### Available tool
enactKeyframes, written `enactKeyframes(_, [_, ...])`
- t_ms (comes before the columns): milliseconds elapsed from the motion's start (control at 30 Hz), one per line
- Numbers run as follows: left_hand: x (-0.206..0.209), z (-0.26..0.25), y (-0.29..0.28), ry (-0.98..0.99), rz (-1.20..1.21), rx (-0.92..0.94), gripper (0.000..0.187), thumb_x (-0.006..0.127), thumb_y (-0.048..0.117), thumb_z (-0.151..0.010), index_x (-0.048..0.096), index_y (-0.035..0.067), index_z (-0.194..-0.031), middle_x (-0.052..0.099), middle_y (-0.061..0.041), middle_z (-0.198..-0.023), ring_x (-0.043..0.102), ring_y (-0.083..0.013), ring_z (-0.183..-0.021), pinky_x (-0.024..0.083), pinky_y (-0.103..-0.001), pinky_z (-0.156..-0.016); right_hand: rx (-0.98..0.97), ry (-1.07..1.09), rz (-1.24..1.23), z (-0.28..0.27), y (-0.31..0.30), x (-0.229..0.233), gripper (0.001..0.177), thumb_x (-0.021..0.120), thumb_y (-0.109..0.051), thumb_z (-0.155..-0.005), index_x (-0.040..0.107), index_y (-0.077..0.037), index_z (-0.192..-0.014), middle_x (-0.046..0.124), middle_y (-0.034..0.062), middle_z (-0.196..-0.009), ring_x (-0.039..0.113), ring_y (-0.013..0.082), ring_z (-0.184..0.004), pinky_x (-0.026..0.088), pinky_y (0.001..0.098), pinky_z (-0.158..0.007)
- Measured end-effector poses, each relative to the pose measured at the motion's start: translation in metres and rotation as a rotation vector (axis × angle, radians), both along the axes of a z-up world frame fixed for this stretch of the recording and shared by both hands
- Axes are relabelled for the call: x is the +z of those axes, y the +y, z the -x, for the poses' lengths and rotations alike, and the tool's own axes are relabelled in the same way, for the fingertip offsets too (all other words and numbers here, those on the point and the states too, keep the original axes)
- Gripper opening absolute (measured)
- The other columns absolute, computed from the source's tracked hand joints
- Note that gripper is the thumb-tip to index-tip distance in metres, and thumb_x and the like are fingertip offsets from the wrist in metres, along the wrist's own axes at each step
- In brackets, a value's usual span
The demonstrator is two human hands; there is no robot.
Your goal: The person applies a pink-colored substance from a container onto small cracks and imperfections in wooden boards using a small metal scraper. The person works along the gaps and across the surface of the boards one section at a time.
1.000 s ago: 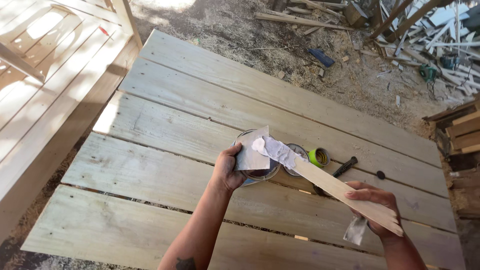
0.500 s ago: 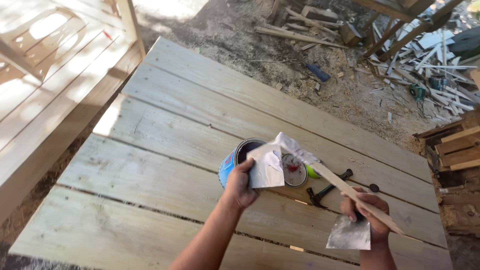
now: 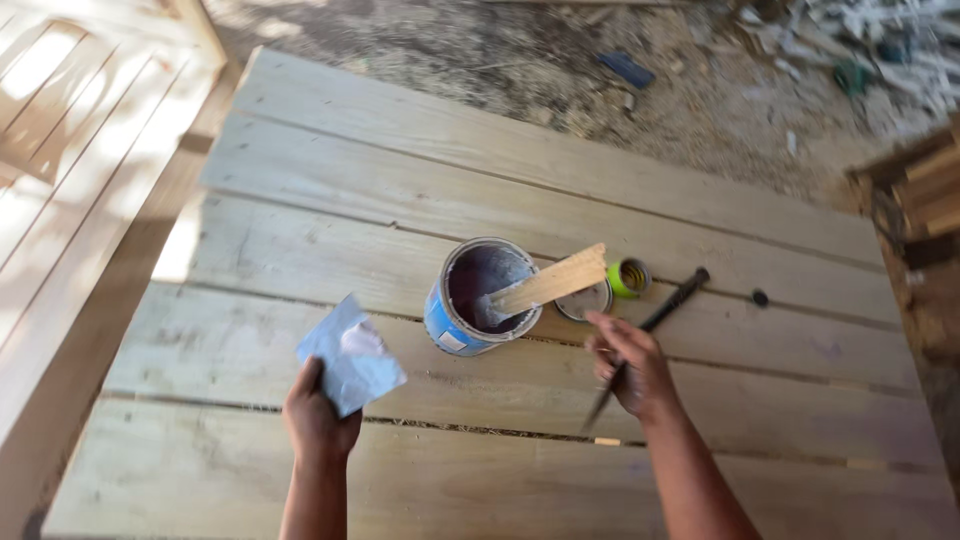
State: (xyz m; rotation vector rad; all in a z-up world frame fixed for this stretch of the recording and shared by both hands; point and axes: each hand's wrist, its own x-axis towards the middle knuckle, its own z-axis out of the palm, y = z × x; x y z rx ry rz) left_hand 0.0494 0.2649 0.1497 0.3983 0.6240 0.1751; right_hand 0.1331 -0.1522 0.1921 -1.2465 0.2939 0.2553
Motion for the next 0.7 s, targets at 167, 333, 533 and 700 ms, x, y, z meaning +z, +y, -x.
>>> enactKeyframes(167, [-0.009, 0.025, -0.011, 0.11, 0.016, 0.042, 0.037, 0.045, 0.028, -0.109, 0.056, 0.003, -0.135, 0.065, -0.007, -0.128, 0.065, -0.0234, -0.113, 0.05, -0.041, -0.1, -0.343, 0.388, -0.335, 0.052, -0.08, -0.069, 0.052, 0.059, -0.053, -0.091, 0.066, -0.004, -0.109, 0.07, 0.0089, -0.085, 0.065, 0.0215, -0.069, 0.055, 0.0374, -0.063])
enactKeyframes(333, [-0.018, 0.032, -0.034, 0.057, 0.026, 0.047, 0.036, 0.043, 0.026, -0.109, 0.058, 0.002, -0.131, 0.067, -0.007, -0.125, 0.066, -0.0237, -0.111, 0.052, -0.041, -0.098, -0.209, 0.38, -0.166, -0.005, -0.123, -0.145, 0.036, 0.068, -0.009, -0.084, 0.066, -0.001, -0.119, 0.075, 0.0124, -0.105, 0.075, 0.0266, -0.094, 0.065, 0.0386, -0.079])
enactKeyframes(533, [-0.007, 0.046, -0.054, 0.036, 0.019, 0.048, 0.038, 0.04, 0.027, -0.109, 0.059, 0.003, -0.131, 0.068, -0.008, -0.124, 0.066, -0.0237, -0.109, 0.051, -0.04, -0.096, 0.195, -0.144, 1.421, -0.104, -0.088, -0.141, 0.031, 0.073, -0.028, -0.094, 0.079, -0.014, -0.121, 0.076, 0.0232, -0.091, 0.073, 0.0311, -0.075, 0.056, 0.0411, -0.072])
enactKeyframes(700, [-0.002, 0.058, -0.056, 0.115, 0.023, 0.034, 0.038, 0.04, 0.03, -0.108, 0.059, 0.004, -0.129, 0.067, -0.007, -0.121, 0.066, -0.0239, -0.106, 0.052, -0.042, -0.093, 0.28, -0.335, 1.585, -0.124, -0.062, -0.123, 0.027, 0.064, -0.018, -0.09, 0.077, -0.016, -0.114, 0.073, 0.0158, -0.109, 0.069, 0.0357, -0.099, 0.056, 0.0464, -0.087])
